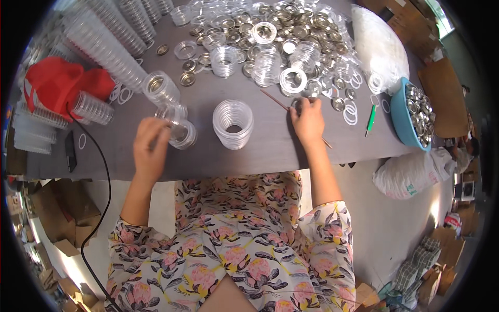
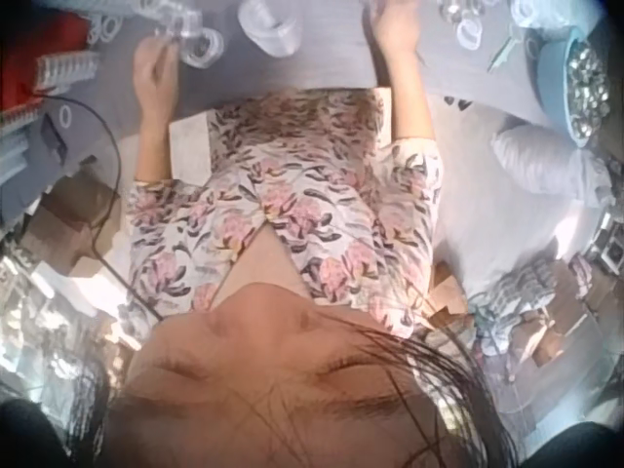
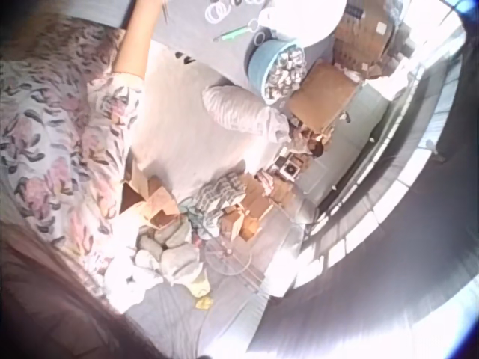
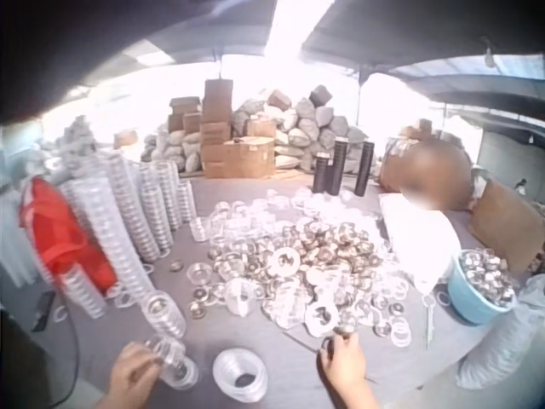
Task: The person assembles clear plastic cups by inserting metal mesh discs and white plastic rings into the cup openings. They use a thin wooden stick to push the components into place and then stack the finished cups into a pile on the table.
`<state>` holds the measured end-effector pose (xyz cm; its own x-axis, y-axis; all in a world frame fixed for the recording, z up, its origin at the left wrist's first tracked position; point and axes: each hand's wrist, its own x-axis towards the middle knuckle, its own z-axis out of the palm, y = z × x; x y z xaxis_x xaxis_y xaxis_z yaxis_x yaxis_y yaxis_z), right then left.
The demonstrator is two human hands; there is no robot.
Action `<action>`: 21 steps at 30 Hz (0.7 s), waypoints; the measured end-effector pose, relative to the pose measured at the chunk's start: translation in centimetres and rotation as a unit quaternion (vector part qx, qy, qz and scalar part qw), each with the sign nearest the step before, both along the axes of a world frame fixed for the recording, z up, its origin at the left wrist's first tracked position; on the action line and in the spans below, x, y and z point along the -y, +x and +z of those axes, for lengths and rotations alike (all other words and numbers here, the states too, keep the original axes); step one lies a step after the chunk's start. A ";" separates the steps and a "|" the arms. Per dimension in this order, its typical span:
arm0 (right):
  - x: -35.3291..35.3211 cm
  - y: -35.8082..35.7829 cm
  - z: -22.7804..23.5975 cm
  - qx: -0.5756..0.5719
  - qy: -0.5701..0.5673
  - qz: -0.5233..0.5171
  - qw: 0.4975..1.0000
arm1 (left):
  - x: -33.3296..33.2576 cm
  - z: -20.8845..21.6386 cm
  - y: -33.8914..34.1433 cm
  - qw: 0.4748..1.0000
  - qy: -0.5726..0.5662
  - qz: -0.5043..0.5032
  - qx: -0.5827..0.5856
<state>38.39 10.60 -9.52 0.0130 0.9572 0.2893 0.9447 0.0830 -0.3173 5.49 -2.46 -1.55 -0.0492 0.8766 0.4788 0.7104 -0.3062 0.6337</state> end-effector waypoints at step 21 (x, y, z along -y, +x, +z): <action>8.7 -7.1 10.9 -0.604 -0.062 0.275 0.746 | -2.5 4.7 7.4 0.963 0.140 -0.180 -0.144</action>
<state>31.31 1.89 1.35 -0.2115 0.9322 0.2937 -0.2022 0.2522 -0.9463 12.92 0.04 3.19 0.4043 0.6472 0.6463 0.6607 -0.6953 0.2830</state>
